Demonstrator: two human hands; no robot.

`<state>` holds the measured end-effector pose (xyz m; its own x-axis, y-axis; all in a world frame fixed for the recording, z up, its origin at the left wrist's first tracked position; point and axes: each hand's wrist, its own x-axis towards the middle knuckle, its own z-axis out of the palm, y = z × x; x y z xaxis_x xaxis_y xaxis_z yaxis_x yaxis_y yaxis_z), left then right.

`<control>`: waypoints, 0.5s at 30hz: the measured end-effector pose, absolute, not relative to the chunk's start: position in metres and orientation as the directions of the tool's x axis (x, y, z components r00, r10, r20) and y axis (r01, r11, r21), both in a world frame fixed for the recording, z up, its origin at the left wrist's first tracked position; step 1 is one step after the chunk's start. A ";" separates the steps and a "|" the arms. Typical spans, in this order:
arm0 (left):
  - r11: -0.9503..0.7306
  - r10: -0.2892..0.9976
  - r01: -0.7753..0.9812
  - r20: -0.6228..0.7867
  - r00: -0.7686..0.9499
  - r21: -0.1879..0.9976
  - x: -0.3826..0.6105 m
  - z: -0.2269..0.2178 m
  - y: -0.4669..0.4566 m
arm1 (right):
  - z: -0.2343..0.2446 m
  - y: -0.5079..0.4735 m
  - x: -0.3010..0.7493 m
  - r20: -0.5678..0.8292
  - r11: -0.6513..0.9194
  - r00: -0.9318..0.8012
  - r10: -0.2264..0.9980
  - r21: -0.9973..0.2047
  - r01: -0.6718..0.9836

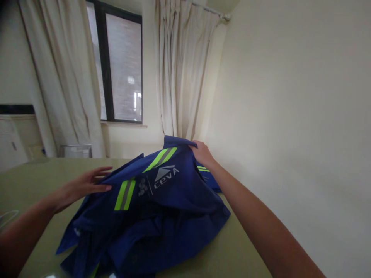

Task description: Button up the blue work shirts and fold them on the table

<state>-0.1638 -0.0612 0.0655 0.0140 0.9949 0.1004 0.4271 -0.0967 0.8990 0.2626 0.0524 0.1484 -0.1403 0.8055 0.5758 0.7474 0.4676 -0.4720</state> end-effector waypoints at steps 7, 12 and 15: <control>0.167 0.973 0.140 -0.186 0.140 0.976 -0.140 0.066 -0.076 | 0.160 0.046 0.265 0.532 0.399 -0.086 0.843 -0.509 0.763; -0.063 0.981 0.339 -0.004 0.196 0.939 -0.131 0.067 -0.065 | 0.166 0.053 0.264 0.493 0.309 0.089 0.866 -0.665 0.680; -0.044 0.944 0.393 -0.090 0.317 0.919 -0.135 0.065 -0.073 | 0.170 0.063 0.271 0.493 0.233 0.191 0.849 -0.673 0.702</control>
